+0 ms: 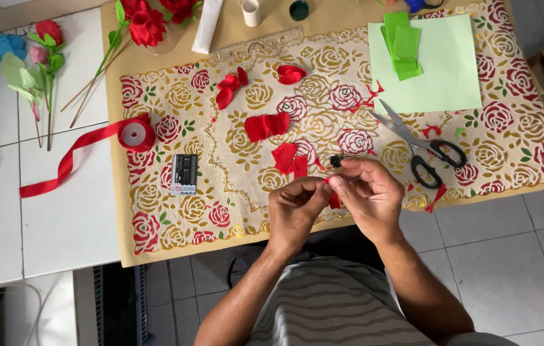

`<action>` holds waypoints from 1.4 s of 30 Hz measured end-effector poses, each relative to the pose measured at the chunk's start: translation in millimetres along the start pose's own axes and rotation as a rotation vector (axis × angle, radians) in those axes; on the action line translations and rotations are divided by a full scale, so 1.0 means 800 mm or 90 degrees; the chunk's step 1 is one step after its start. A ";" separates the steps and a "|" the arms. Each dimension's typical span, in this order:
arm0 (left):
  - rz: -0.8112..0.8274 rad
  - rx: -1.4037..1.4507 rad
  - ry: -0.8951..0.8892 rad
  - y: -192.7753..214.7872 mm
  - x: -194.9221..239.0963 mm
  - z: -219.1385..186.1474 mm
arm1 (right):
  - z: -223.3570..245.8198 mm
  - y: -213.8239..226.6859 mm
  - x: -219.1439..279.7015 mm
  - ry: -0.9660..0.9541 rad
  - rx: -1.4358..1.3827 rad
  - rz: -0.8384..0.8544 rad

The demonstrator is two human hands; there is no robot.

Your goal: Cutting small strips of red ribbon and using a lighter to seal the edges to prevent fraying for craft work.

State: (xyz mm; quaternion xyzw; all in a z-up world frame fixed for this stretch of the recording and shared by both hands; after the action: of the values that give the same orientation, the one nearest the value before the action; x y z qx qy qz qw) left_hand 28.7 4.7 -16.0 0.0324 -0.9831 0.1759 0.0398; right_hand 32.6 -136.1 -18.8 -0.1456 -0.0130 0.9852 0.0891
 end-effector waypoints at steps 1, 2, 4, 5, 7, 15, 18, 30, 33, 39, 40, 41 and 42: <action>0.001 0.000 0.001 0.001 0.000 0.004 | -0.003 -0.001 0.002 0.000 0.000 -0.001; 0.001 -0.005 0.004 0.002 -0.001 0.008 | -0.005 -0.001 0.005 -0.006 -0.002 -0.023; 0.004 -0.011 0.007 0.001 -0.001 0.013 | -0.011 -0.003 0.008 -0.010 -0.004 -0.047; -0.002 -0.008 0.013 0.000 -0.001 0.015 | -0.014 -0.003 0.010 -0.013 -0.019 -0.079; -0.007 -0.006 0.019 -0.005 0.000 0.012 | -0.023 -0.001 0.012 -0.016 -0.034 -0.111; -0.001 -0.022 -0.005 -0.027 0.011 -0.002 | -0.035 0.009 0.015 0.028 -0.113 -0.197; -0.002 -0.036 -0.013 -0.025 0.011 -0.002 | -0.030 0.012 0.015 0.032 -0.110 -0.203; -0.031 0.034 0.086 -0.025 0.000 0.015 | -0.023 0.159 -0.026 0.211 0.787 -0.074; -0.034 0.060 0.090 -0.028 -0.007 0.017 | -0.024 0.178 -0.025 0.158 0.780 -0.004; -0.020 0.230 0.161 -0.031 -0.009 0.021 | -0.001 0.189 -0.053 -0.094 0.819 0.121; -0.023 0.230 0.157 -0.030 -0.008 0.020 | 0.003 0.186 -0.056 -0.090 0.817 0.123; -0.028 0.219 0.152 -0.029 -0.008 0.019 | 0.005 0.184 -0.058 -0.136 0.829 0.152; -0.034 0.209 0.148 -0.027 -0.007 0.018 | 0.008 0.182 -0.059 -0.182 0.841 0.180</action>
State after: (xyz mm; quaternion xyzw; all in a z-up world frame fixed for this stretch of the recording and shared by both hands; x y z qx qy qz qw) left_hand 35.0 -20.5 -22.1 0.0438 -0.9288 0.3352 0.1516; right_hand 50.3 -287.7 -6.9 0.0703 0.5975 0.7983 0.0273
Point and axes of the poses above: each hand's wrist, its own x-axis away from the middle knuckle, its own y-axis out of the back of the hand, z = x × y, the point moved 3 cm from there along -x, towards the middle knuckle, and after that the axes turned 3 degrees about x, right-handed, at the moved point
